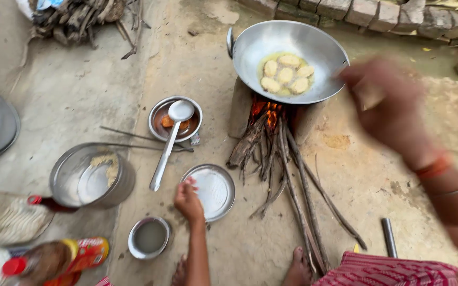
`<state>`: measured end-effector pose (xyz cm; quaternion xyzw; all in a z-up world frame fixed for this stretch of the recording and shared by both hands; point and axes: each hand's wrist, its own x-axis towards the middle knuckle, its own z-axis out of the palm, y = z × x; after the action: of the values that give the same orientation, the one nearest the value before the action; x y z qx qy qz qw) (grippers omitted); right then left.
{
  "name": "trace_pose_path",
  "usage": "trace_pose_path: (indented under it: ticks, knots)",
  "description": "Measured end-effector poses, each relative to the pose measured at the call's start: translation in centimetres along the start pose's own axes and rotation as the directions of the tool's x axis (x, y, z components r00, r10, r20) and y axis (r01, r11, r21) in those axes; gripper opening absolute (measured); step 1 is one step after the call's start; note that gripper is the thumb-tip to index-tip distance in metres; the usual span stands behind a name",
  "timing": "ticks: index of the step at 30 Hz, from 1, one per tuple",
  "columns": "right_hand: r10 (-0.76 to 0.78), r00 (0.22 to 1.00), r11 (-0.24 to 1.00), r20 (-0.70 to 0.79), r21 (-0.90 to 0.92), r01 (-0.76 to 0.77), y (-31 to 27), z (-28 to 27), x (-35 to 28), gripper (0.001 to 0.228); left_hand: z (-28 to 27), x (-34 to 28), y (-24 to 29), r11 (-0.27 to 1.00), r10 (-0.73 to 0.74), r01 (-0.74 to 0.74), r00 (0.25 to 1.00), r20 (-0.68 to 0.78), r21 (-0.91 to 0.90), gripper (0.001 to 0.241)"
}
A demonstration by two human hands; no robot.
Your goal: Shaping dough into balls and frying them in a pan over a wood-fired stove.
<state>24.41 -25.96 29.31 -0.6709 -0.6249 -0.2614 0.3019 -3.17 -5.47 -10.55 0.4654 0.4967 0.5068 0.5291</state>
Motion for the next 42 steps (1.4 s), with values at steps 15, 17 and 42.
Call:
trace_pose_path:
  ticks: [15,17,42]
  knots:
    - [0.221,0.749,0.784,0.625,0.342,-0.517,-10.1,41.5,-28.6,0.026,-6.7,-6.6,-14.4,0.820,-0.134,0.160,0.987,-0.087,0.549,0.047]
    - [0.278,0.761,0.768,0.587,0.339,-0.543,-10.0,45.0,-29.2,0.024,-6.6,-6.8,-13.8,0.841,-0.211,0.214,0.975,-0.063,0.498,0.050]
    - [-0.671,0.409,0.708,0.618,0.699,0.105,-10.8,43.5,-26.2,0.024,-6.4,-6.3,-12.9,0.919,-0.394,0.393,0.916,0.080,0.030,0.066]
